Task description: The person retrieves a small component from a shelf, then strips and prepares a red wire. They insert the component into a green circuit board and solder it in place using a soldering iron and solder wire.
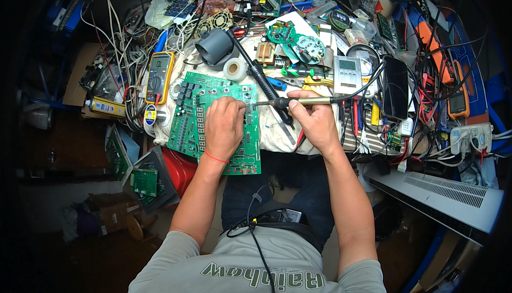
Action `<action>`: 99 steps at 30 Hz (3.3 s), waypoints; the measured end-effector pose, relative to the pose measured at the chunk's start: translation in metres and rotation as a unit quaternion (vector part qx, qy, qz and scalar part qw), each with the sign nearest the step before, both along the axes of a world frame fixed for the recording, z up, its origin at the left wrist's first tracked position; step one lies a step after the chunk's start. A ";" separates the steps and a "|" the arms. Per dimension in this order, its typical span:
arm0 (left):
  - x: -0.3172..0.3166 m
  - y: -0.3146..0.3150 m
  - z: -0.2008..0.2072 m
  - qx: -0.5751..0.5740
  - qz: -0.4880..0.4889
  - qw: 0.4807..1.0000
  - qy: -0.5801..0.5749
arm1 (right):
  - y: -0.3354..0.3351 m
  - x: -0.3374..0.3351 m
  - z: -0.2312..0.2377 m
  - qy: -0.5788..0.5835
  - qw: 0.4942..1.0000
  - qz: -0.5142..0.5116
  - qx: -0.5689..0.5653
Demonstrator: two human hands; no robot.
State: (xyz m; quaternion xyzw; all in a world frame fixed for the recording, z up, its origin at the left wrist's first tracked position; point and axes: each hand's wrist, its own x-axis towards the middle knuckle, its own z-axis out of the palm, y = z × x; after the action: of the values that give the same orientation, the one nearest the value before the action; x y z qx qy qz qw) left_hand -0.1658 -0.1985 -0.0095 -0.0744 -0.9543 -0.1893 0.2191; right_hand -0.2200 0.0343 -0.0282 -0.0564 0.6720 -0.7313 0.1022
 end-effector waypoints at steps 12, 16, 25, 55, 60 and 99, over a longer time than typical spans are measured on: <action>-0.003 0.002 0.001 -0.017 0.005 1.000 -0.001 | 0.001 0.001 0.001 -0.001 1.000 0.006 0.001; -0.004 0.003 0.000 -0.023 0.006 1.000 -0.002 | 0.001 0.001 0.001 -0.003 1.000 0.004 0.004; -0.005 0.004 -0.001 -0.033 0.013 0.999 0.001 | 0.002 0.001 0.000 -0.003 1.000 0.017 -0.005; 0.039 0.012 0.017 0.092 -0.047 0.995 -0.010 | 0.002 0.001 -0.001 0.002 1.000 0.012 0.002; 0.060 0.038 0.014 0.073 -0.108 0.989 -0.077 | 0.003 0.000 -0.003 -0.004 0.999 -0.003 -0.043; 0.026 0.043 -0.006 -0.038 -0.032 0.998 -0.040 | 0.004 -0.001 -0.003 -0.006 0.999 0.044 -0.019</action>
State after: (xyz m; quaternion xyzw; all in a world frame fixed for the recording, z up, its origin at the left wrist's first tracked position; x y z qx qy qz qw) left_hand -0.1396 -0.1551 -0.0159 -0.1051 -0.9659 -0.1629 0.1718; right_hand -0.2209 0.0379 -0.0315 -0.0834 0.6539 -0.7394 0.1366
